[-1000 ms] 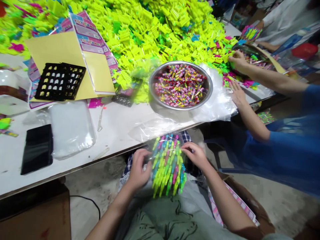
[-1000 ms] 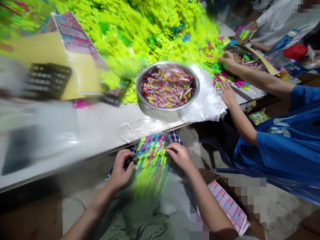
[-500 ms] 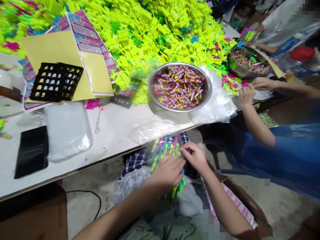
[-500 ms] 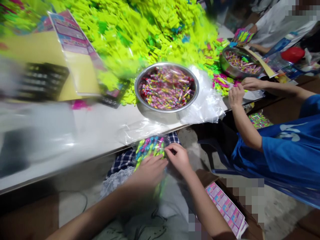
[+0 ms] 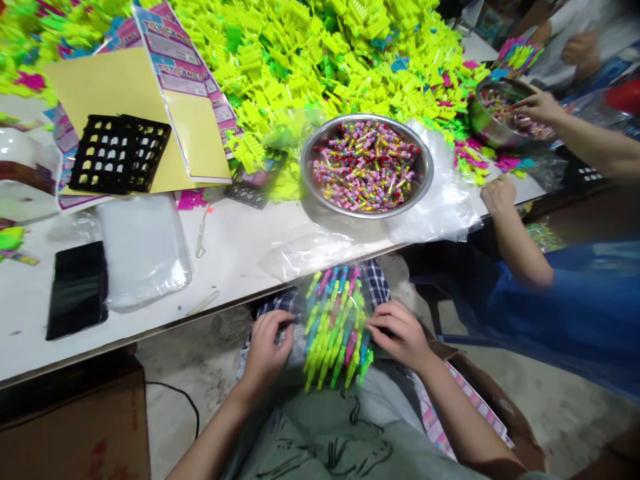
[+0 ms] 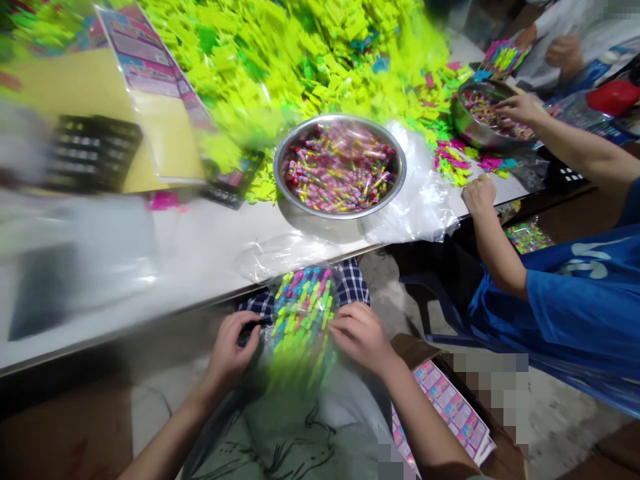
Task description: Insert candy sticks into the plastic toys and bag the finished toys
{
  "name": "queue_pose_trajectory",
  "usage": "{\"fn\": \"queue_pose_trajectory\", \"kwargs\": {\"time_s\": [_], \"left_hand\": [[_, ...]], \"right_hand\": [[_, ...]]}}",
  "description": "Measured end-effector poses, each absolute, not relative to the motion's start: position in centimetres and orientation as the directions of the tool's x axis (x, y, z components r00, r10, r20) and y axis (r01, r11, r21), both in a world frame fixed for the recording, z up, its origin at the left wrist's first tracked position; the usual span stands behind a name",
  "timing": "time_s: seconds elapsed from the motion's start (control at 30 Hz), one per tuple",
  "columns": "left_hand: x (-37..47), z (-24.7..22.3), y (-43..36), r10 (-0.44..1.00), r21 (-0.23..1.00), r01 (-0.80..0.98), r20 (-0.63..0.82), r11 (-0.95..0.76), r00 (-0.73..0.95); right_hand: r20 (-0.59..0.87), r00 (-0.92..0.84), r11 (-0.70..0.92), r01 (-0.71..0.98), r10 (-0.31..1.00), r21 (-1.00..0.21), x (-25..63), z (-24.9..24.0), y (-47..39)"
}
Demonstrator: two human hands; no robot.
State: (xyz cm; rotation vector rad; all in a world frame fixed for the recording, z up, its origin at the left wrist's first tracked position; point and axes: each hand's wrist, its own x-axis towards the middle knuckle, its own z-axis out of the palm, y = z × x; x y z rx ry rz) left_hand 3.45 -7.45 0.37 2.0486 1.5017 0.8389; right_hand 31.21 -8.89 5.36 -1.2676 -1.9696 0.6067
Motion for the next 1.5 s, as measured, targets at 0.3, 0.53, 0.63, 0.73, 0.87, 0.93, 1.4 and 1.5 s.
{"fn": "queue_pose_trajectory", "kwargs": {"time_s": [0.3, 0.53, 0.63, 0.73, 0.87, 0.93, 1.4, 1.5], "left_hand": [[4.8, -2.4, -7.6, 0.976, 0.79, 0.604, -0.034, -0.105, 0.213], [5.5, -2.5, -7.3, 0.988, 0.842, 0.531, 0.016, -0.098, 0.156], [5.8, -2.6, -7.6, 0.992, 0.865, 0.491, 0.049, -0.1, 0.116], [5.9, -2.7, -7.8, 0.988, 0.881, 0.45, 0.102, -0.142, 0.112], [5.5, -3.0, -8.2, 0.965, 0.878, 0.408, 0.199, -0.252, 0.169], [5.1, -3.2, -8.6, 0.95, 0.868, 0.393, 0.242, -0.302, 0.196], [5.9, -2.0, -7.8, 0.974, 0.866, 0.461, 0.113, -0.193, 0.197], [6.0, -1.6, -7.5, 0.979, 0.862, 0.475, 0.101, -0.176, 0.179]], "right_hand": [[0.24, -0.321, 0.392, 0.587, 0.916, -0.708, 30.3, 6.3, -9.8], [0.317, -0.058, 0.278, 0.646, 0.946, -0.711, 28.8, 5.8, -9.8], [0.317, -0.128, 0.305, 0.731, 0.94, -0.61, 28.3, 5.8, -9.7], [0.301, -0.122, 0.279, 0.78, 0.946, -0.561, 28.0, 5.8, -9.5], [0.305, -0.105, 0.275, 0.758, 0.946, -0.592, 27.8, 5.7, -9.6], [0.299, -0.11, 0.278, 0.742, 0.948, -0.61, 27.9, 5.5, -10.0], [0.244, -0.052, 0.195, 0.767, 0.968, -0.611, 27.7, 5.0, -9.8], [0.263, 0.012, 0.157, 0.775, 0.965, -0.612, 27.3, 4.9, -9.6]]}}
